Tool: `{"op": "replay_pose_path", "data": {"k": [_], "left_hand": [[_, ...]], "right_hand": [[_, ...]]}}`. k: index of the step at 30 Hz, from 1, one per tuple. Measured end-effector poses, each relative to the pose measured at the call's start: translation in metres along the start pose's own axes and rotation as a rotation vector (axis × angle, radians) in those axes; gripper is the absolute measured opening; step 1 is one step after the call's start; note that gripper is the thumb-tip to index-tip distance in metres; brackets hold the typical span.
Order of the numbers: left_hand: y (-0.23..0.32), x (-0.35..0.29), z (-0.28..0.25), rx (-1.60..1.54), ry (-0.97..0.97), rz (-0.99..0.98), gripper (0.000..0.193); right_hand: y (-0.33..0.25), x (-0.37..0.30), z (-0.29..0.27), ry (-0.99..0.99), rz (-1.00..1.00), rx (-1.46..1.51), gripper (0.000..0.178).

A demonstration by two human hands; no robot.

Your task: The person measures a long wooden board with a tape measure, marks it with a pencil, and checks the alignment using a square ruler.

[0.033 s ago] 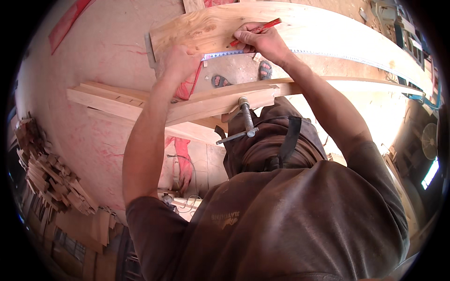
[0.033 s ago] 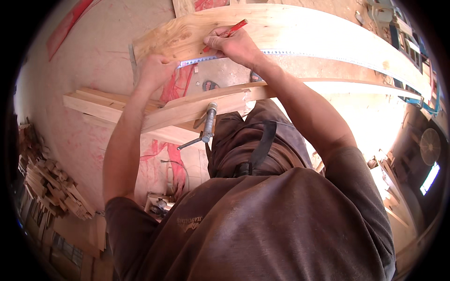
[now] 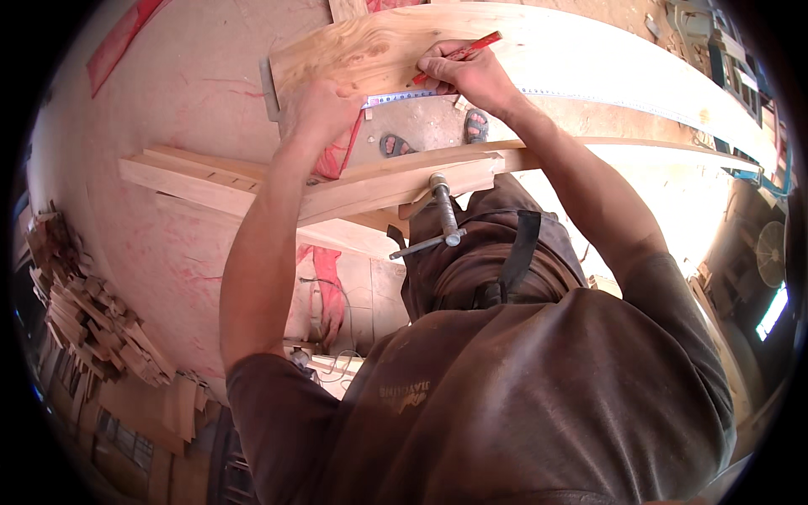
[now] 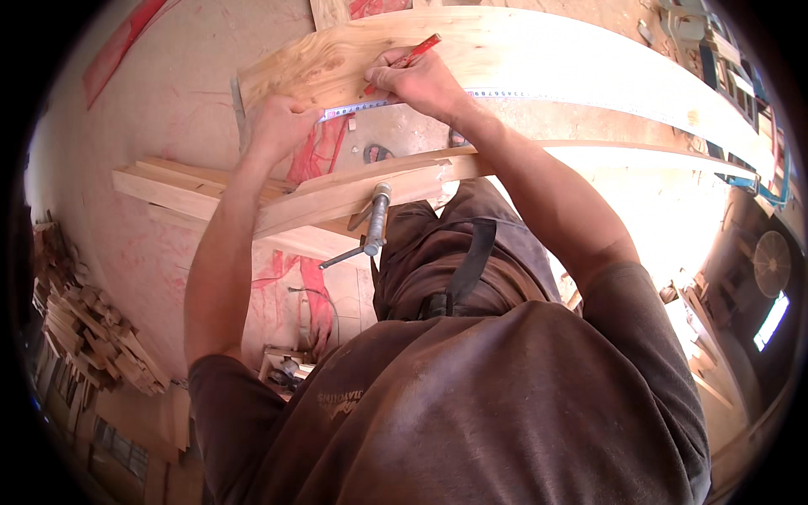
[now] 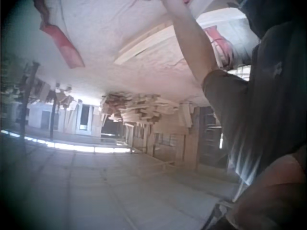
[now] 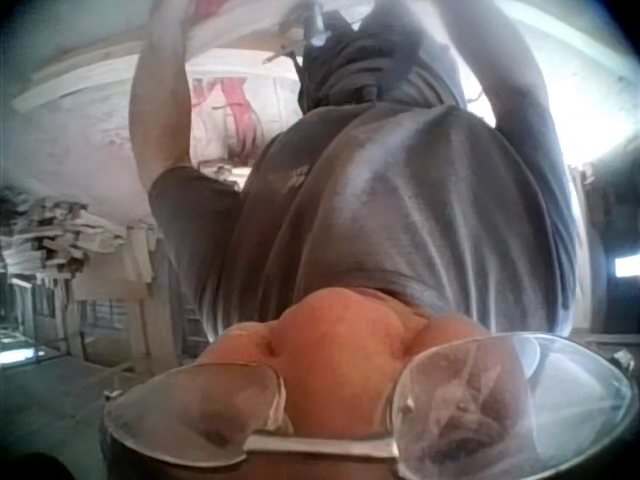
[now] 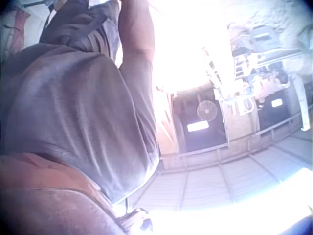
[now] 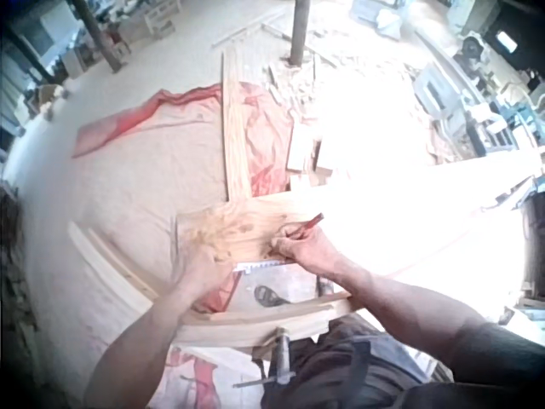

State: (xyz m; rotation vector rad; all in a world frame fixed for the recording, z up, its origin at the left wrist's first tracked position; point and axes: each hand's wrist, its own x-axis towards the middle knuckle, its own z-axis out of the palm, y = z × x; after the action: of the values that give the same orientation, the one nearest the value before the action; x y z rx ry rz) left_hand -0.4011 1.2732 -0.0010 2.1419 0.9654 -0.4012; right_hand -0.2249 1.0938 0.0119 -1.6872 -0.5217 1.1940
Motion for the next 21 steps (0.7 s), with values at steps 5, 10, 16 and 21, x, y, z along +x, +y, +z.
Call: {"op": "replay_pose_path", "data": {"k": [5,10,16,21], "left_hand": [[0.015,-0.002,-0.009,0.006,-0.084,-0.071,0.032],[0.009,0.0,-0.003,0.105,0.015,-0.011,0.03],[-0.007,0.012,0.008,0.136,0.028,-0.026,0.027],[0.0,0.011,0.003,0.177,0.001,-0.065,0.025]], "right_hand": [[0.009,0.012,0.015,-0.013,-0.102,-0.087,0.016],[0.008,0.015,0.02,-0.012,-0.109,-0.293,0.018],[0.008,0.012,0.028,0.038,-0.18,-0.347,0.023],[0.006,0.01,0.032,0.082,-0.195,-0.371,0.02]]}}
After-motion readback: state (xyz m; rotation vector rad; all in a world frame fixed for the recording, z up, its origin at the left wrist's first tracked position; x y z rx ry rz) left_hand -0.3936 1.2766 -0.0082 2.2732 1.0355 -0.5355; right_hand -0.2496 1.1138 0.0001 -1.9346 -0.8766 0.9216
